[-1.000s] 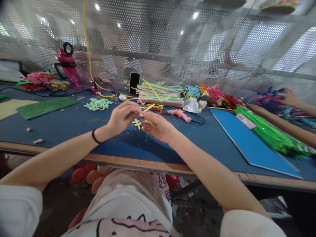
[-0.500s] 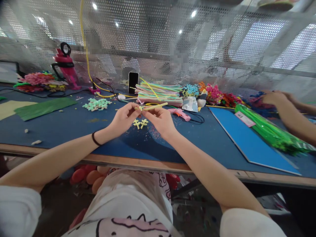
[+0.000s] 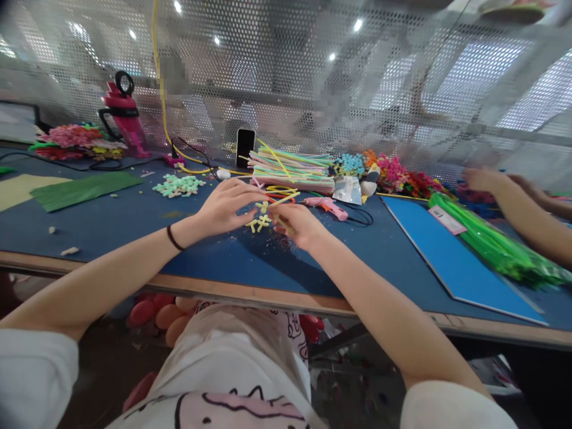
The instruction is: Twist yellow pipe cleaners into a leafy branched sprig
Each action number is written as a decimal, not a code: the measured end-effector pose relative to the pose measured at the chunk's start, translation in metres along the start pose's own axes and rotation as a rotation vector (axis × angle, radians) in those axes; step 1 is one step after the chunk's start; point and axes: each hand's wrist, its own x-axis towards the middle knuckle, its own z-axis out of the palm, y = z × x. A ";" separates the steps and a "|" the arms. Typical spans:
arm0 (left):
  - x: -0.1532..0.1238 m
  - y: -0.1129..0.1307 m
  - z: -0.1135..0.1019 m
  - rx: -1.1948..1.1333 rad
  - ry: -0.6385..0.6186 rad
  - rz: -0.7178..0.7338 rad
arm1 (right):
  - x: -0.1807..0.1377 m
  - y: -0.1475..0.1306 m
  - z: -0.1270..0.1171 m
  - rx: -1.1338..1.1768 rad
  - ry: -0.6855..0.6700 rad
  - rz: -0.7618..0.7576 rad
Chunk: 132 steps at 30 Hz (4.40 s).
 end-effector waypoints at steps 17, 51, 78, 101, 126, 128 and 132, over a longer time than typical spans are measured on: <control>0.001 0.001 0.011 -0.446 -0.201 -0.550 | -0.003 -0.001 0.003 -0.480 -0.012 -0.488; 0.000 0.010 -0.002 0.211 -0.007 0.071 | -0.002 -0.007 -0.005 -0.070 -0.161 0.009; 0.004 0.013 0.007 -0.123 0.046 -0.351 | -0.002 -0.005 -0.004 -0.253 -0.037 -0.293; 0.001 0.006 0.006 0.031 0.068 -0.157 | 0.000 -0.001 -0.007 -0.353 -0.042 -0.442; 0.005 0.007 0.009 -0.989 0.010 -0.820 | -0.001 -0.004 -0.009 -0.234 -0.161 -0.338; 0.004 0.007 0.011 -0.960 0.021 -0.792 | -0.001 -0.004 -0.010 -0.232 -0.211 -0.251; 0.004 0.008 0.012 -0.945 0.049 -0.773 | -0.003 -0.004 -0.009 -0.342 -0.274 -0.206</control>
